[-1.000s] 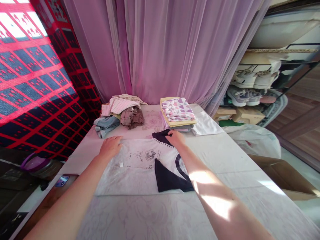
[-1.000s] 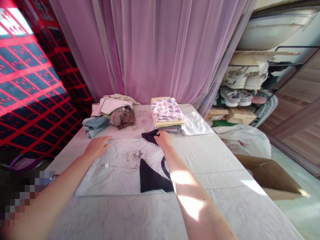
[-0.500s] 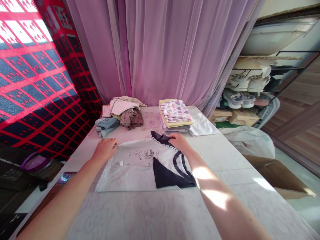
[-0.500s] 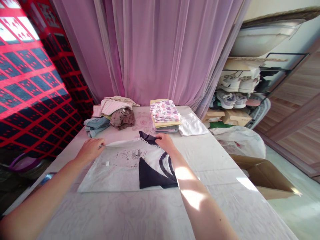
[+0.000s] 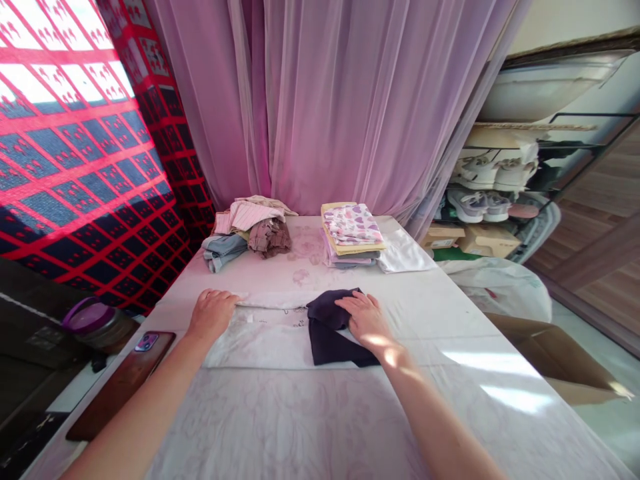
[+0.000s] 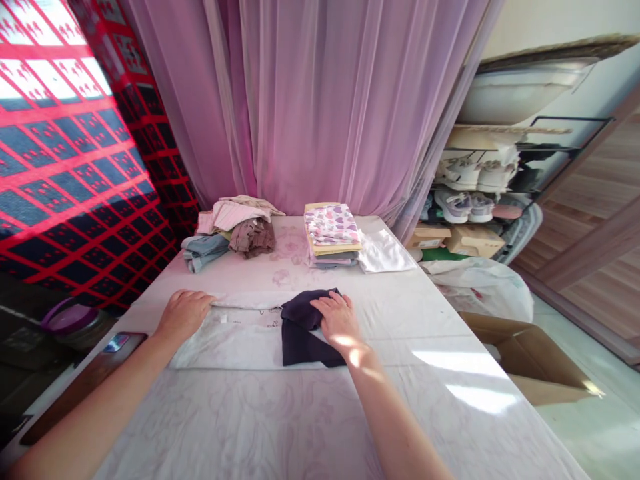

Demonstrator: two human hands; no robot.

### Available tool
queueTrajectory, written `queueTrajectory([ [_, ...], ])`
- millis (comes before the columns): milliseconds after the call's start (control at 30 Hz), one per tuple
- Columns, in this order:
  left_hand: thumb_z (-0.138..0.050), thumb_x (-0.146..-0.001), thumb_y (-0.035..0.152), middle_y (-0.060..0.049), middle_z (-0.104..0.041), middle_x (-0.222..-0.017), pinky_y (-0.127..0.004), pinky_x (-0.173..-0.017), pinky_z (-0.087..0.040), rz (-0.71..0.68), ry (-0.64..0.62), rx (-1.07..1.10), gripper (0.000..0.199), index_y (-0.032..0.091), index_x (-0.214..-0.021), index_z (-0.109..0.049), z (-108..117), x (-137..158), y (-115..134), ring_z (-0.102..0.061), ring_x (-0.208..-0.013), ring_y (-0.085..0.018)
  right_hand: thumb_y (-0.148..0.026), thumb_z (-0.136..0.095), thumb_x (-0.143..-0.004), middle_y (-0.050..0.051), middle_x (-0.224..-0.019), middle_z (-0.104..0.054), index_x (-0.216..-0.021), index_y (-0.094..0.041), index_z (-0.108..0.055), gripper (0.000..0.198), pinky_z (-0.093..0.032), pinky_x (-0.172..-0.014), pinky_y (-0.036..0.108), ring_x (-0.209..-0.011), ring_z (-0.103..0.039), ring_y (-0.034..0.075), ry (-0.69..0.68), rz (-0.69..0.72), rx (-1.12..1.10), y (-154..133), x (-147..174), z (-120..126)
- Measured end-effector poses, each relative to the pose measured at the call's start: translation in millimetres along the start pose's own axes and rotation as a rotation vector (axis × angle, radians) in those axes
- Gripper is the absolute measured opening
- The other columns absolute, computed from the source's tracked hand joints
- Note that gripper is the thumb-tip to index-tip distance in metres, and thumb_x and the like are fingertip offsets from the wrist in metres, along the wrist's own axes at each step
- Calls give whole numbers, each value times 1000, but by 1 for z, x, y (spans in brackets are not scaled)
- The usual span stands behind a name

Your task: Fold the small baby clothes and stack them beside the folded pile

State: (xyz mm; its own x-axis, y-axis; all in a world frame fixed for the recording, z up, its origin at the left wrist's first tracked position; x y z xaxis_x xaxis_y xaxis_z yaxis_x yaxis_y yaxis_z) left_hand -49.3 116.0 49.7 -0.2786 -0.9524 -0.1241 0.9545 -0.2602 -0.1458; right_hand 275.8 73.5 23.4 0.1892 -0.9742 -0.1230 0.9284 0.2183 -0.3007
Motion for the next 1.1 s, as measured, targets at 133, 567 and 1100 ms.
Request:
queueTrajectory([
  [133,-44,-86,14,-4,-74,-104,-43,-98,-36,-2,6,35,37,29,-105,-72,1,7,0,-62,-101,-25,-6,-48,-78,3,-134,-62,-115,-30,-71,50,-28,-111,48,-134,-44,25,-4,-36,32,5,3,0],
  [567,-39,-97,45,-6,-48,-150,-49,-118,-23,-224,12,343,50,27,-142,-49,-18,9,99,-36,-143,-26,-6,-47,-76,3,-139,-58,-112,-29,-73,50,-29,-113,47,-138,-41,24,-4,-31,3,-1,20,-3],
  [1100,-42,-96,48,-8,-40,-156,-50,-119,-21,-337,17,526,56,26,-148,-38,-1,10,171,-30,-146,-25,-18,-46,-89,5,-118,-72,-107,-24,-73,33,-42,-103,42,-119,-59,23,259,100,-107,-8,41,3],
])
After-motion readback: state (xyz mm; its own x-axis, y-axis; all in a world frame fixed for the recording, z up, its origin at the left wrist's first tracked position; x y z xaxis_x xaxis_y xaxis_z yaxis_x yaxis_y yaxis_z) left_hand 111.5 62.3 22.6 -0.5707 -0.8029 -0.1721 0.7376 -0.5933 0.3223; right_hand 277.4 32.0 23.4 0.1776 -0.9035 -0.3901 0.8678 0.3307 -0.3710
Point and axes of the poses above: each hand's wrist, its own x-axis away from the middle knuckle, its own z-axis out of the back of the hand, y = z × x, the point moved 10 cm from there along -x, towards the middle knuckle
